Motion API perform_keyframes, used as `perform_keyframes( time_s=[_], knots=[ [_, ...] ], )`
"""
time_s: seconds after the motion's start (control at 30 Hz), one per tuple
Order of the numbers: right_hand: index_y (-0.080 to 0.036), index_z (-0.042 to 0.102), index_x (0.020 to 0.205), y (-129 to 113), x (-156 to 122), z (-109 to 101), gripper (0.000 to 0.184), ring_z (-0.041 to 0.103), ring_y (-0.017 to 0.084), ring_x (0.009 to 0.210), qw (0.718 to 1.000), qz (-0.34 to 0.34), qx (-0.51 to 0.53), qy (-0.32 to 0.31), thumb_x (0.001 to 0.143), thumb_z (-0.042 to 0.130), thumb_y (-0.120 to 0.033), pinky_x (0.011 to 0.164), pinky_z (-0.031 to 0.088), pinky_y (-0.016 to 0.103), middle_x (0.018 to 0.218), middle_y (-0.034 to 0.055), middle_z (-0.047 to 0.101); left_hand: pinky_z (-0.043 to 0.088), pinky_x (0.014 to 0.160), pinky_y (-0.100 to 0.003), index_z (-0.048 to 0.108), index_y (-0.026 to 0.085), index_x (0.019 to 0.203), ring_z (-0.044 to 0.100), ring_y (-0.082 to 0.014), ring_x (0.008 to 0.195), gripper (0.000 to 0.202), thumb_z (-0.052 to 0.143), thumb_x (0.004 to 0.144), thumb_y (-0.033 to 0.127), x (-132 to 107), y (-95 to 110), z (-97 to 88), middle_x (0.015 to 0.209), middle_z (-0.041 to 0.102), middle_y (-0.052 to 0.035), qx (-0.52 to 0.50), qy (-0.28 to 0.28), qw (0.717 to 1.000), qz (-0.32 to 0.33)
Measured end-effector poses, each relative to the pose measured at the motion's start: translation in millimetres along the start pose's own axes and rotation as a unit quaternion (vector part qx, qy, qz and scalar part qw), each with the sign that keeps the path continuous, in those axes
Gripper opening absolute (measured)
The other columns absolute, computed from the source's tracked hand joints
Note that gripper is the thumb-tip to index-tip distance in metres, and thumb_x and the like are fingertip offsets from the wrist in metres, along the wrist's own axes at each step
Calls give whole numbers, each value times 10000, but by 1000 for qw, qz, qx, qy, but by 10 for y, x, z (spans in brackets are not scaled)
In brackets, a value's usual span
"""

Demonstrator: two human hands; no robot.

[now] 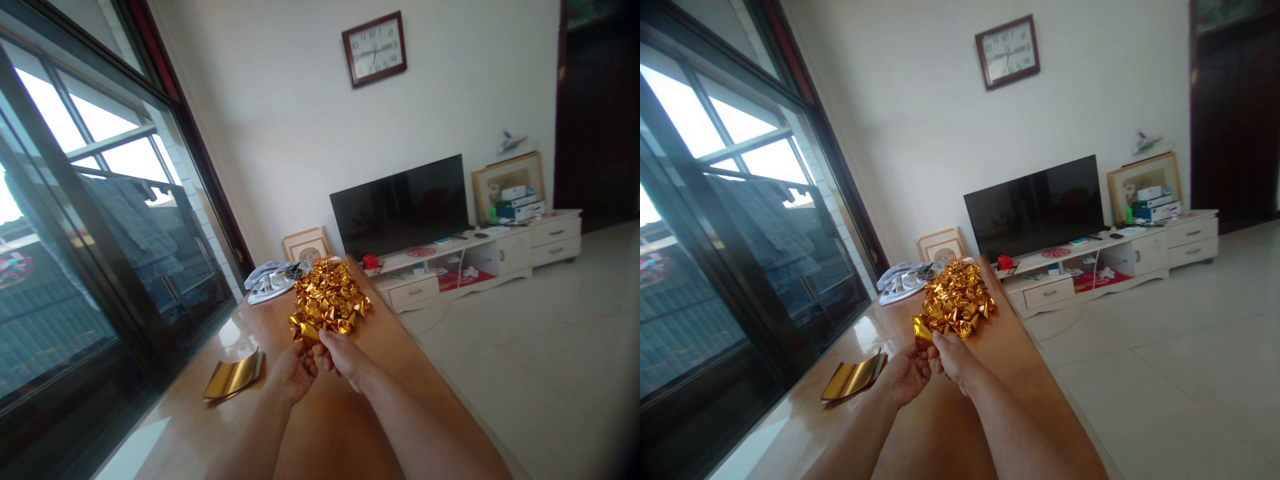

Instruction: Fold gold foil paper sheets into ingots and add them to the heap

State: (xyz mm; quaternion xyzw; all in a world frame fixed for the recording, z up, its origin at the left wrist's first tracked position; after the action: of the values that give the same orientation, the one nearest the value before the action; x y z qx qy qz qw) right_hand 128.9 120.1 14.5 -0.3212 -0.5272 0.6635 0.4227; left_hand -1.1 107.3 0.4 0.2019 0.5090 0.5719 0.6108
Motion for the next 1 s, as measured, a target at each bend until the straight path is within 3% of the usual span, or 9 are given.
perform_keyframes(
  time_s=[0.23,0.4,0.63,0.83,1.0],
  knots=[
    [-180,587,729,119,110,-4,462,418,97,425,1000,6,5,13,987,424,-527,441,289,206,500,-18,521,433,433,-168,604,148,794,501,-68,405,84,597,877,162,1,42,-17,563,558,22,43,8,998,49],
    [-182,590,746,184,148,-58,493,415,103,411,999,21,-2,31,984,403,-571,418,287,205,496,-12,525,398,440,-184,591,147,730,463,-73,420,108,638,819,187,13,159,-63,557,529,25,95,35,986,134],
    [-202,550,728,113,80,-187,537,378,104,394,996,32,-6,84,958,378,-655,400,272,218,498,-16,505,290,469,-192,607,163,677,426,-82,482,124,697,723,235,-99,487,-192,552,535,45,217,107,923,300],
    [-195,558,726,116,66,-203,520,384,102,397,996,38,-1,85,956,407,-636,402,258,220,509,-5,524,264,491,-221,645,172,642,429,-112,506,141,706,708,280,-67,613,-309,528,523,39,300,157,877,342],
    [-189,570,745,193,116,-221,496,407,100,409,995,44,2,87,962,416,-607,412,284,214,515,-5,528,262,497,-223,675,174,700,471,-131,539,118,687,726,289,10,636,-391,563,558,24,330,174,859,351]
  ],
)
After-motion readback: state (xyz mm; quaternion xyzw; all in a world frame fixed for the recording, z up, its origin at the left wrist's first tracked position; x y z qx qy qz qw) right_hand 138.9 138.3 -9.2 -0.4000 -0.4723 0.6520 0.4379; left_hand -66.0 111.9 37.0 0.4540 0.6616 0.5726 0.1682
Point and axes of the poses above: each hand's wrist, its own x-axis towards the middle knuckle, its own z-axis out of the palm, y = z × x, the point moved 6 cm from there along x, towards the middle knuckle
